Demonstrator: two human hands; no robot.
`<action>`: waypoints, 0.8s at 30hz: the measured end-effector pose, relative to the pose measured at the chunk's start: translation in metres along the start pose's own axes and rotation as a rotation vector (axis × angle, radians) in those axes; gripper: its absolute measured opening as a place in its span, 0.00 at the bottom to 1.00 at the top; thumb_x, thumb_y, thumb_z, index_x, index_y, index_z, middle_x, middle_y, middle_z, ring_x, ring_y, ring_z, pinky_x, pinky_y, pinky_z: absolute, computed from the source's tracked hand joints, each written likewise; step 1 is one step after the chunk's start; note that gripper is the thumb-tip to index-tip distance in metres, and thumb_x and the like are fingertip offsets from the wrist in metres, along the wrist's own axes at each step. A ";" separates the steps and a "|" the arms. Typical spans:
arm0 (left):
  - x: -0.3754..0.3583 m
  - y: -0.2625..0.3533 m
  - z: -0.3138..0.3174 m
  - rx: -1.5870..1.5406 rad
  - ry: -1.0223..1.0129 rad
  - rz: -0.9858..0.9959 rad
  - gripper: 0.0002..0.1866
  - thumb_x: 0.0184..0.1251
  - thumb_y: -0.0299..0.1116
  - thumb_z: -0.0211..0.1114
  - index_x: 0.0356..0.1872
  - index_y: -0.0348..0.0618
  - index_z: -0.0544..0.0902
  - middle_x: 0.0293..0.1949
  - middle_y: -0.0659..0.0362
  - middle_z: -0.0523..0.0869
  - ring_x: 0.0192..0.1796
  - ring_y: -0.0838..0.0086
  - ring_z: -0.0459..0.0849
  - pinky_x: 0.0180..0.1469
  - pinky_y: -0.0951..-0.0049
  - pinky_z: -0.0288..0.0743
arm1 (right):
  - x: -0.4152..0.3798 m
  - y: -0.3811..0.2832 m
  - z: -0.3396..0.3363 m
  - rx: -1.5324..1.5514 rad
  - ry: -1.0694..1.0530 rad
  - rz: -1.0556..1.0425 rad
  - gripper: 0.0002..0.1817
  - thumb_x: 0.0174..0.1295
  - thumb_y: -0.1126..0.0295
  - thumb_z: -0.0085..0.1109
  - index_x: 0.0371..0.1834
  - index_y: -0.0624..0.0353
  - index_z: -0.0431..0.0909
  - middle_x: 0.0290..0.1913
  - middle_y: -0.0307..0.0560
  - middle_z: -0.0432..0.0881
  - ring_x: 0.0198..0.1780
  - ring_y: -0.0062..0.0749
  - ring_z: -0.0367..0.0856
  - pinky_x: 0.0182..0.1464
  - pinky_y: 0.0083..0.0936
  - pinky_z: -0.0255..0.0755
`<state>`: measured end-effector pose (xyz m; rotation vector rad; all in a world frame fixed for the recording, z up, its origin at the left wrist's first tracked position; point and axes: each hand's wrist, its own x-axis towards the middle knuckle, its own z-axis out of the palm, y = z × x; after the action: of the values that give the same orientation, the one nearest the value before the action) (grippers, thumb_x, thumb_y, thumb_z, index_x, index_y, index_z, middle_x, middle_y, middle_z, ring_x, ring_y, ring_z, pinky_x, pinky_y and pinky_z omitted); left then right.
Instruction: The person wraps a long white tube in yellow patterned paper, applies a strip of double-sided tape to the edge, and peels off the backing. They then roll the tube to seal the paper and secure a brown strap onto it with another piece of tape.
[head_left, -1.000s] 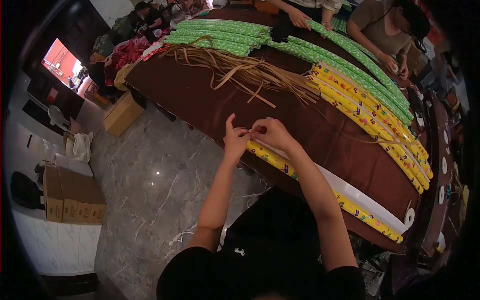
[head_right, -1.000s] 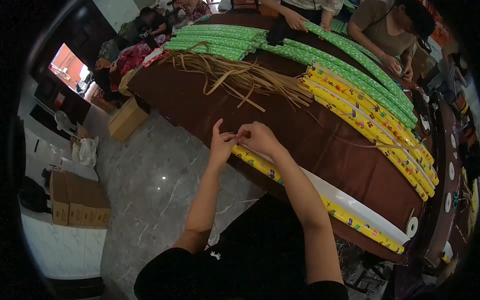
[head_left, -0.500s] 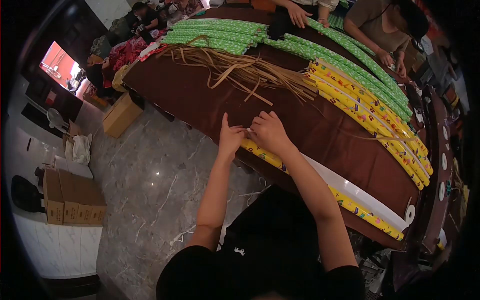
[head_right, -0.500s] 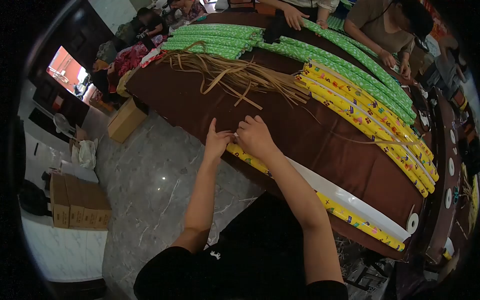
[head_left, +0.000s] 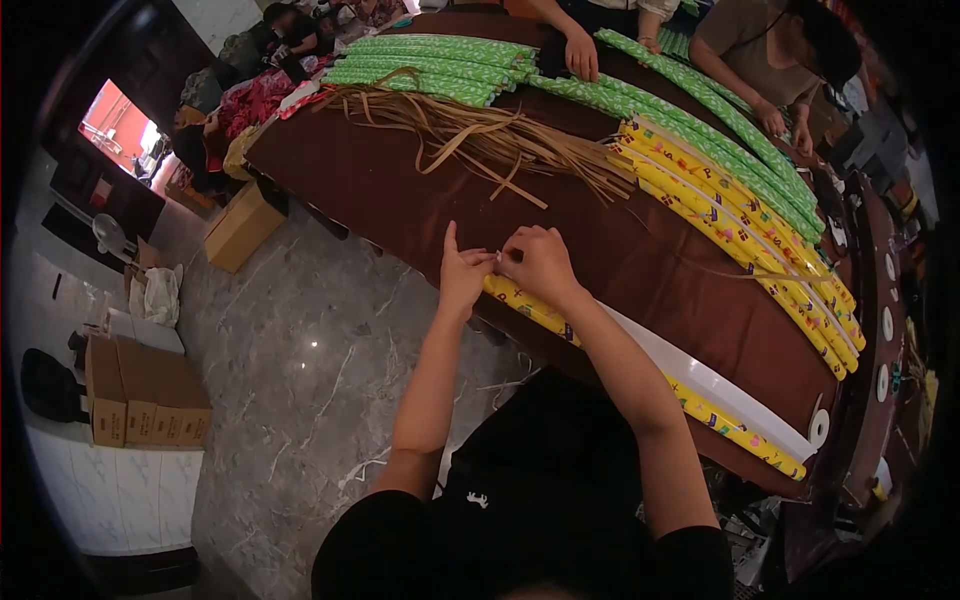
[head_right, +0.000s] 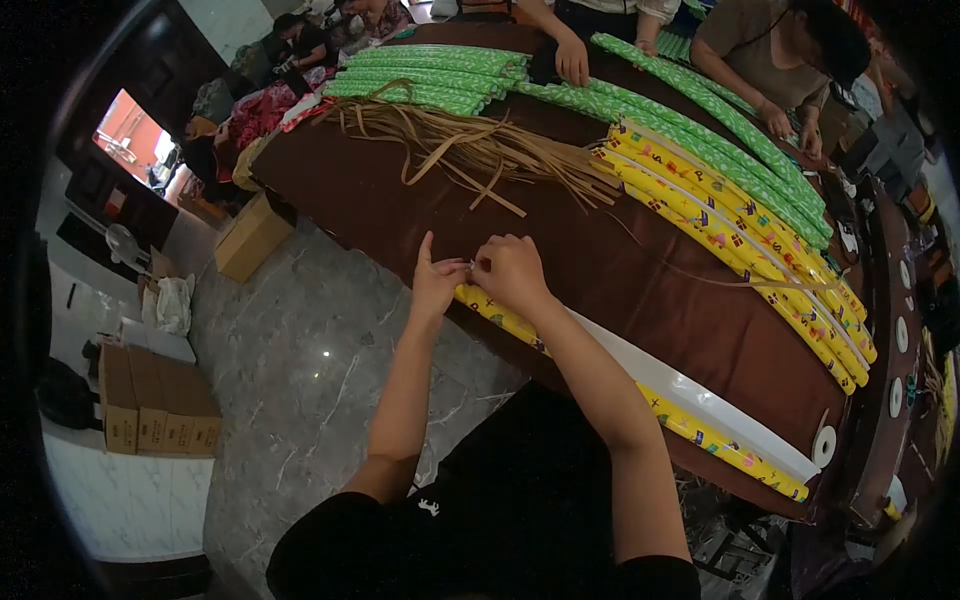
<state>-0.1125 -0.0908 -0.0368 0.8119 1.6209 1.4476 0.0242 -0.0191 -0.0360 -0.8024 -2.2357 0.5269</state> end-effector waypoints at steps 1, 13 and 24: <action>0.001 -0.001 -0.001 -0.012 -0.007 0.000 0.51 0.56 0.13 0.63 0.79 0.45 0.44 0.48 0.47 0.83 0.49 0.70 0.84 0.55 0.72 0.77 | 0.000 0.002 0.001 -0.001 0.000 -0.001 0.05 0.46 0.67 0.66 0.22 0.55 0.83 0.29 0.43 0.81 0.37 0.39 0.78 0.43 0.35 0.66; 0.013 -0.022 -0.005 0.426 0.066 0.368 0.45 0.59 0.23 0.67 0.77 0.54 0.54 0.36 0.59 0.91 0.50 0.71 0.85 0.65 0.65 0.64 | 0.007 0.021 0.005 0.407 -0.041 0.324 0.10 0.55 0.66 0.64 0.32 0.63 0.82 0.30 0.52 0.85 0.34 0.40 0.85 0.39 0.32 0.76; 0.017 -0.013 -0.008 0.273 -0.018 0.264 0.35 0.58 0.21 0.70 0.69 0.49 0.72 0.36 0.57 0.89 0.44 0.78 0.84 0.53 0.76 0.75 | 0.008 0.026 0.007 0.540 -0.084 0.397 0.10 0.54 0.68 0.64 0.31 0.65 0.82 0.28 0.49 0.84 0.31 0.33 0.83 0.38 0.29 0.75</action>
<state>-0.1271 -0.0820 -0.0520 1.2289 1.7728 1.4068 0.0245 0.0040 -0.0515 -0.9381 -1.8627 1.3057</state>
